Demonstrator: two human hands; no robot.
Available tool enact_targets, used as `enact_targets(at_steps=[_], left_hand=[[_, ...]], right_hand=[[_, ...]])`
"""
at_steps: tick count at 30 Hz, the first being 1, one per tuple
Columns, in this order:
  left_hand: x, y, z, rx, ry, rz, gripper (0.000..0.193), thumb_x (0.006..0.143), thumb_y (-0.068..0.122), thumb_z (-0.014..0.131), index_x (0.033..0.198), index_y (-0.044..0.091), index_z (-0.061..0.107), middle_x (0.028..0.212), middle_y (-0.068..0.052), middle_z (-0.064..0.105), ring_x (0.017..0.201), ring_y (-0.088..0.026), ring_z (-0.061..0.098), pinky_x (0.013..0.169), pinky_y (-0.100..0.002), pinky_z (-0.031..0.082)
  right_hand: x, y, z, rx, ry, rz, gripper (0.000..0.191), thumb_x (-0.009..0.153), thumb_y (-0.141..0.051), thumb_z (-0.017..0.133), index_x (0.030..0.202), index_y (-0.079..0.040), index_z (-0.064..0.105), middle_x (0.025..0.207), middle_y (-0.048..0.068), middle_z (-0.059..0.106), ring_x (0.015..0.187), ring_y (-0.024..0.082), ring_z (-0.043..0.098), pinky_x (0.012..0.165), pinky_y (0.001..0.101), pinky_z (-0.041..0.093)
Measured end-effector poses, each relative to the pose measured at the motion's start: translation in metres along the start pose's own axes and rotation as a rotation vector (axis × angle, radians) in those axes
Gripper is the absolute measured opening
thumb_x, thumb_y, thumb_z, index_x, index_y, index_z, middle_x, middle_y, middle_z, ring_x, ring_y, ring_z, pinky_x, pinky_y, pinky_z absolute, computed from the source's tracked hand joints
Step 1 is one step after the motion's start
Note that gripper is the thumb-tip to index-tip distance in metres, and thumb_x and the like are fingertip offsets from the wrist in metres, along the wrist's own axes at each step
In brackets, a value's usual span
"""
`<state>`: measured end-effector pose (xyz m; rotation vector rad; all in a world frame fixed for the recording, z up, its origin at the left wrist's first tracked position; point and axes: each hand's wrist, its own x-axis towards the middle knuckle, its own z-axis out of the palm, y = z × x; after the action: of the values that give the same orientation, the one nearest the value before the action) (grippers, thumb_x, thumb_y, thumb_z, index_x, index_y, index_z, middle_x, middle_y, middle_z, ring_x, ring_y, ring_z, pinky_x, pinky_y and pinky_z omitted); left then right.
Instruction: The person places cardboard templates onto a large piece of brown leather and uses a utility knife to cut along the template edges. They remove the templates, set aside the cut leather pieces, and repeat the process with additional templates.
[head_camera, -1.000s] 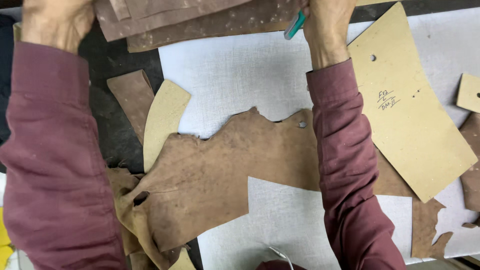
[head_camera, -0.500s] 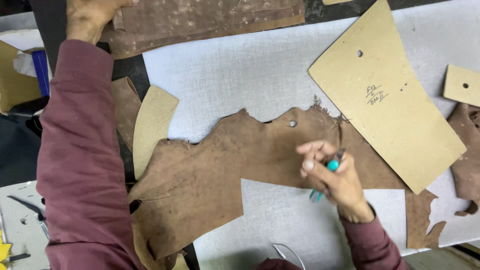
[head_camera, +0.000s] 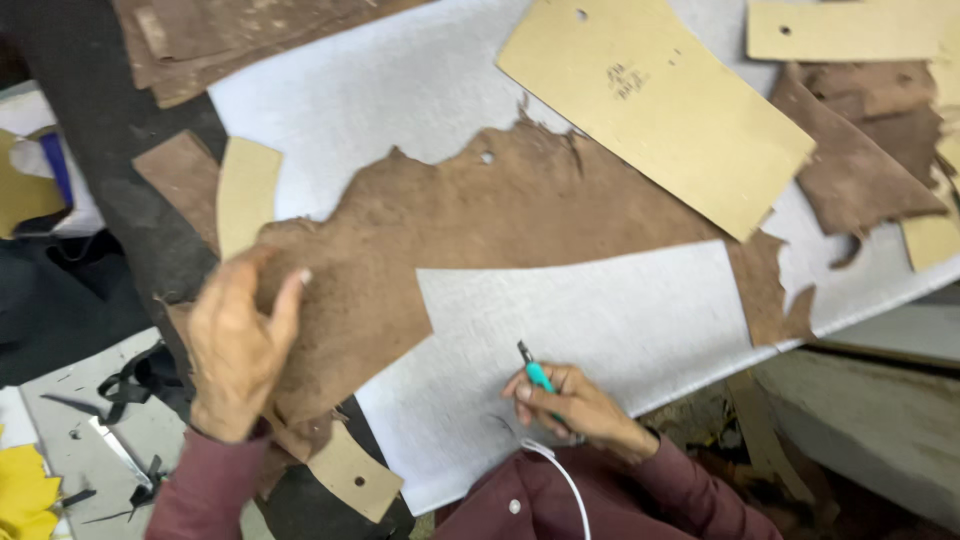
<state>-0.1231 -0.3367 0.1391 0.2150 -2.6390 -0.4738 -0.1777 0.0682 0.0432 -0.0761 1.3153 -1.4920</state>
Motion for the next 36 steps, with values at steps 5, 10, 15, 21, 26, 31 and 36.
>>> enact_targets(at_steps=[5, 10, 15, 21, 26, 31, 36], left_hand=[[-0.095, 0.097, 0.038, 0.130, -0.275, -0.045, 0.079, 0.083, 0.050, 0.072, 0.136, -0.007, 0.057, 0.144, -0.030, 0.053, 0.135, -0.043, 0.051, 0.112, -0.054, 0.040], [-0.148, 0.154, 0.067, 0.280, -0.407, -0.079, 0.102, 0.075, 0.063, 0.067, 0.140, -0.012, 0.046, 0.147, -0.040, 0.039, 0.138, -0.056, 0.036, 0.111, -0.062, 0.033], [-0.161, 0.209, 0.083, 0.218, -0.548, -0.066, 0.078, 0.081, 0.054, 0.069, 0.138, 0.002, 0.057, 0.144, -0.032, 0.045, 0.136, -0.048, 0.041, 0.111, -0.063, 0.033], [-0.127, 0.281, 0.128, -0.173, -0.384, 0.153, 0.058, 0.089, 0.034, 0.074, 0.131, -0.003, 0.061, 0.135, -0.025, 0.059, 0.122, -0.039, 0.059, 0.105, -0.051, 0.046], [-0.115, 0.348, 0.164, -0.320, -0.371, 0.094, 0.046, 0.091, 0.023, 0.075, 0.128, -0.001, 0.065, 0.125, -0.017, 0.068, 0.111, -0.032, 0.066, 0.095, -0.043, 0.052], [-0.125, 0.382, 0.190, -0.255, -0.252, -0.102, 0.038, 0.091, 0.019, 0.077, 0.123, 0.000, 0.068, 0.118, -0.015, 0.072, 0.105, -0.028, 0.069, 0.090, -0.040, 0.055], [-0.155, 0.381, 0.205, -0.120, -0.123, -0.194, 0.032, 0.094, 0.020, 0.075, 0.121, 0.003, 0.070, 0.116, -0.013, 0.072, 0.105, -0.025, 0.070, 0.091, -0.039, 0.056]], right_hand=[[-0.045, -0.007, -0.051, -0.729, 0.520, -0.535, 0.028, 0.101, -0.020, 0.068, 0.121, -0.001, 0.070, 0.090, 0.011, 0.076, 0.079, 0.017, 0.074, 0.064, 0.0278, 0.058], [-0.091, 0.004, -0.084, -0.926, 0.877, -0.419, 0.031, 0.097, -0.018, 0.067, 0.122, 0.001, 0.067, 0.098, 0.017, 0.075, 0.077, 0.022, 0.076, 0.055, 0.0321, 0.060], [-0.117, 0.027, -0.135, -0.990, 1.031, -0.489, 0.031, 0.100, -0.016, 0.065, 0.126, 0.003, 0.064, 0.108, 0.020, 0.073, 0.086, 0.025, 0.075, 0.065, 0.0349, 0.064], [-0.092, -0.026, -0.242, -0.583, 1.030, -0.701, 0.046, 0.104, -0.017, 0.070, 0.141, 0.007, 0.056, 0.123, 0.019, 0.072, 0.112, 0.028, 0.071, 0.092, 0.0397, 0.059], [-0.054, -0.112, -0.298, 0.178, 0.738, -0.623, 0.031, 0.095, -0.013, 0.072, 0.120, 0.002, 0.061, 0.087, 0.008, 0.072, 0.039, 0.006, 0.043, 0.032, 0.0237, 0.029], [-0.035, -0.171, -0.346, -0.127, 0.654, -0.715, 0.015, 0.102, -0.007, 0.074, 0.112, 0.002, 0.068, 0.069, 0.000, 0.061, 0.042, 0.005, 0.043, 0.036, 0.0250, 0.031], [-0.016, -0.254, -0.416, -0.909, 0.775, -1.196, 0.023, 0.104, -0.009, 0.070, 0.119, 0.005, 0.061, 0.095, 0.010, 0.067, 0.077, 0.020, 0.060, 0.069, 0.0364, 0.049]])
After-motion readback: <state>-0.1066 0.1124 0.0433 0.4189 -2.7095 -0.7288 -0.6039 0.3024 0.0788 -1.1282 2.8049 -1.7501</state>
